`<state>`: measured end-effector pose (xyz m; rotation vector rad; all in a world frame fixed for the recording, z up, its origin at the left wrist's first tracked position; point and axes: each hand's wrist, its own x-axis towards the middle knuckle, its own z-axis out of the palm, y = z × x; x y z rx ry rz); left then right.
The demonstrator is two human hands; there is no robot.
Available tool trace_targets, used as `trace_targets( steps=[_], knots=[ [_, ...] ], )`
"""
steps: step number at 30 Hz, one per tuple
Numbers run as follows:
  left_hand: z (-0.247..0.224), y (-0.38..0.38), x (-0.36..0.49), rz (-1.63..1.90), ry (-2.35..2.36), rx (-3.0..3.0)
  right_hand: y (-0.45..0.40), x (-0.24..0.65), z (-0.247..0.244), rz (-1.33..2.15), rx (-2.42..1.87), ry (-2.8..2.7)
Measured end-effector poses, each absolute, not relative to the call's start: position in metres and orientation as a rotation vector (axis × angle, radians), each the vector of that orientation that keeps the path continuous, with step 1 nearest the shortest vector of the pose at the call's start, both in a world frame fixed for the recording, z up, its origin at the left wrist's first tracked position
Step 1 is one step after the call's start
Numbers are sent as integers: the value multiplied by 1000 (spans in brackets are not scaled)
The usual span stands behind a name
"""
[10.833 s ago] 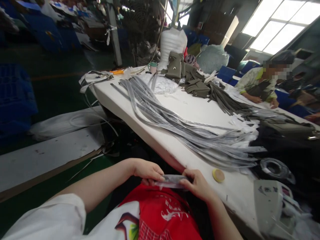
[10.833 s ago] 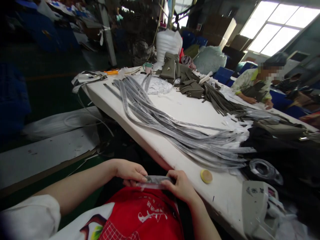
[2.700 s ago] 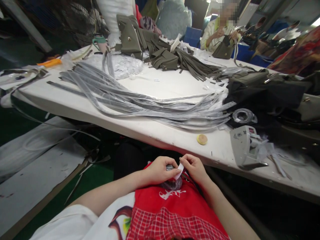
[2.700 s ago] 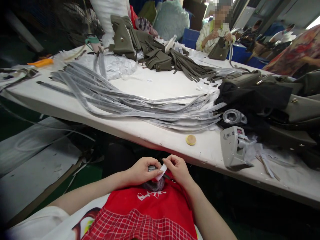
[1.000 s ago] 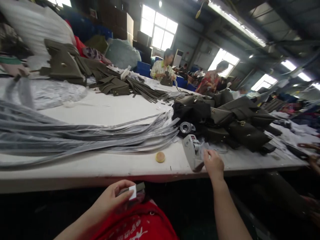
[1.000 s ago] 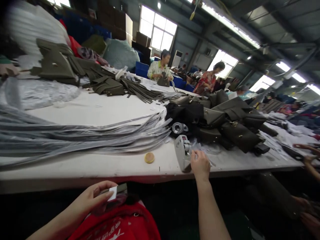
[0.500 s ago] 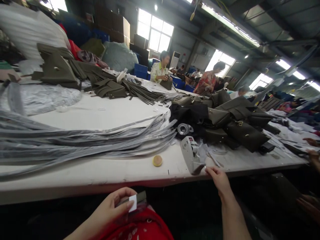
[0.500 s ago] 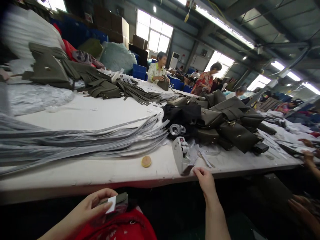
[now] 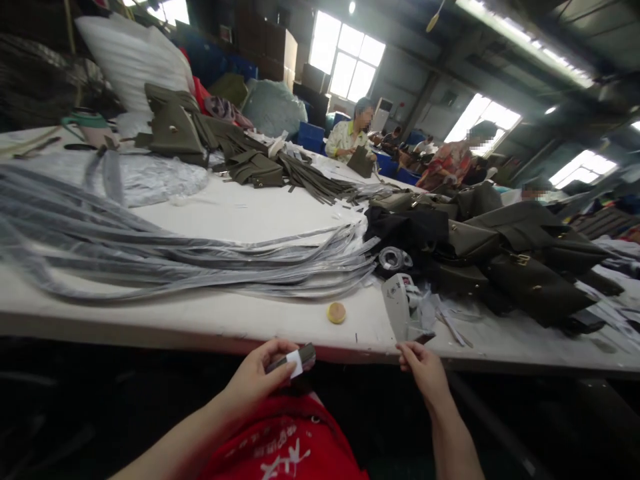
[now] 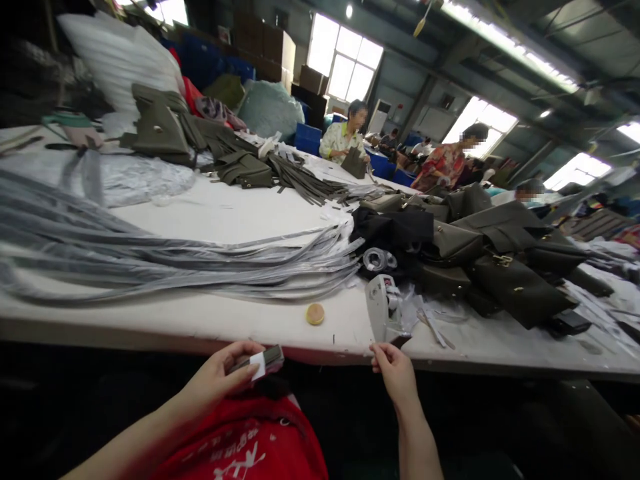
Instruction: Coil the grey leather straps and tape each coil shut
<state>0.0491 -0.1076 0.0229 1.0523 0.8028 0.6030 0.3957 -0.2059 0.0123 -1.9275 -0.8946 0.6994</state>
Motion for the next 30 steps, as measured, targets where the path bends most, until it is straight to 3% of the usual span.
trace_targets(
  steps=[9, 20, 30],
  knots=[
    [22, -112, 60, 877, 855, 993, -163, 222, 41, 1296, -1351, -1160],
    [20, -112, 55, 998, 885, 1003, -147, 203, 24, 1373, -1388, -1085],
    [22, -119, 50, 1177, 1074, 1557, -146, 191, 26, 1404, -1244, -1020]
  ],
)
